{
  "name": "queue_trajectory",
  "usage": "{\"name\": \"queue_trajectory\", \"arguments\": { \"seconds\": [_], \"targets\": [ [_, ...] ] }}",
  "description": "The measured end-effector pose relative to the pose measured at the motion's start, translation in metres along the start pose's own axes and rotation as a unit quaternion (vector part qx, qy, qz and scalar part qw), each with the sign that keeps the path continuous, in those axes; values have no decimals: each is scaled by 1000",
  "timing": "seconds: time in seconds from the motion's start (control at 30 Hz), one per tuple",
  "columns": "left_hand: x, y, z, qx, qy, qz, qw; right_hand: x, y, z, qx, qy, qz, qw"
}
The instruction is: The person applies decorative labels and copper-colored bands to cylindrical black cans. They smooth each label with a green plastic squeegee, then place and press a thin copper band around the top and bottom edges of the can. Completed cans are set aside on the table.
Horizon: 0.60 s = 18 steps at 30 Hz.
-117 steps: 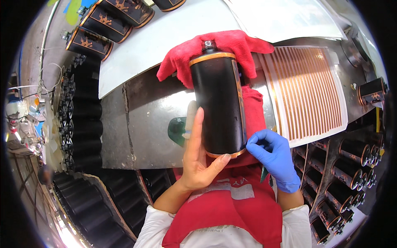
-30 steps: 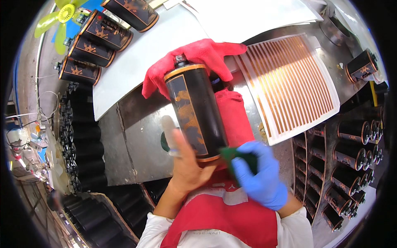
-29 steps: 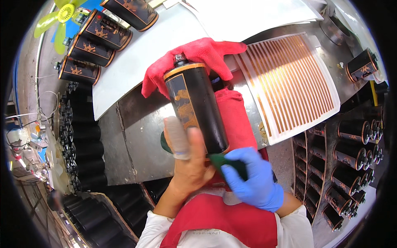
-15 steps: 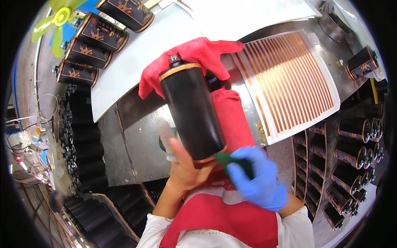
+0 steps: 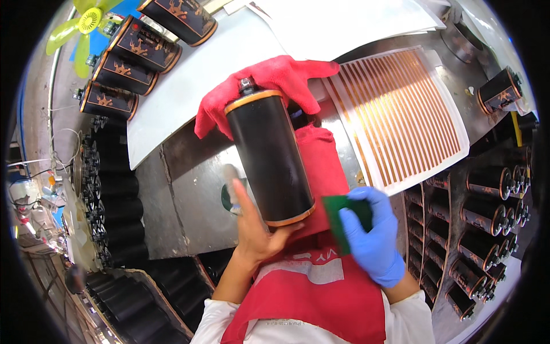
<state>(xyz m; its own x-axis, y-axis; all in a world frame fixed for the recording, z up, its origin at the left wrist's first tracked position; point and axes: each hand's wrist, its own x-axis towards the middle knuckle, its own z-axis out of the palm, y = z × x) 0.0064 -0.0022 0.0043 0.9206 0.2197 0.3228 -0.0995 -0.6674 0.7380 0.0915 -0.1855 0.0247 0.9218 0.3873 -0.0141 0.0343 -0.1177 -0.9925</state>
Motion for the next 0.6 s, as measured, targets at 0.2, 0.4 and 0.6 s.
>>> {"name": "queue_trajectory", "arguments": {
  "seconds": [0.2, 0.4, 0.6],
  "targets": [
    [5, -7, 2, 131, -40, 38, 990, -2, 5, 10, -29, -46, 9, 998],
    [-2, -12, -1, -25, -20, -7, 999, 1, 14, 0, -25, -4, 42, 999],
    [15, -2, -4, 101, -65, 61, 991, -3, 7, 10, 26, -66, 48, 996]
  ]
}}
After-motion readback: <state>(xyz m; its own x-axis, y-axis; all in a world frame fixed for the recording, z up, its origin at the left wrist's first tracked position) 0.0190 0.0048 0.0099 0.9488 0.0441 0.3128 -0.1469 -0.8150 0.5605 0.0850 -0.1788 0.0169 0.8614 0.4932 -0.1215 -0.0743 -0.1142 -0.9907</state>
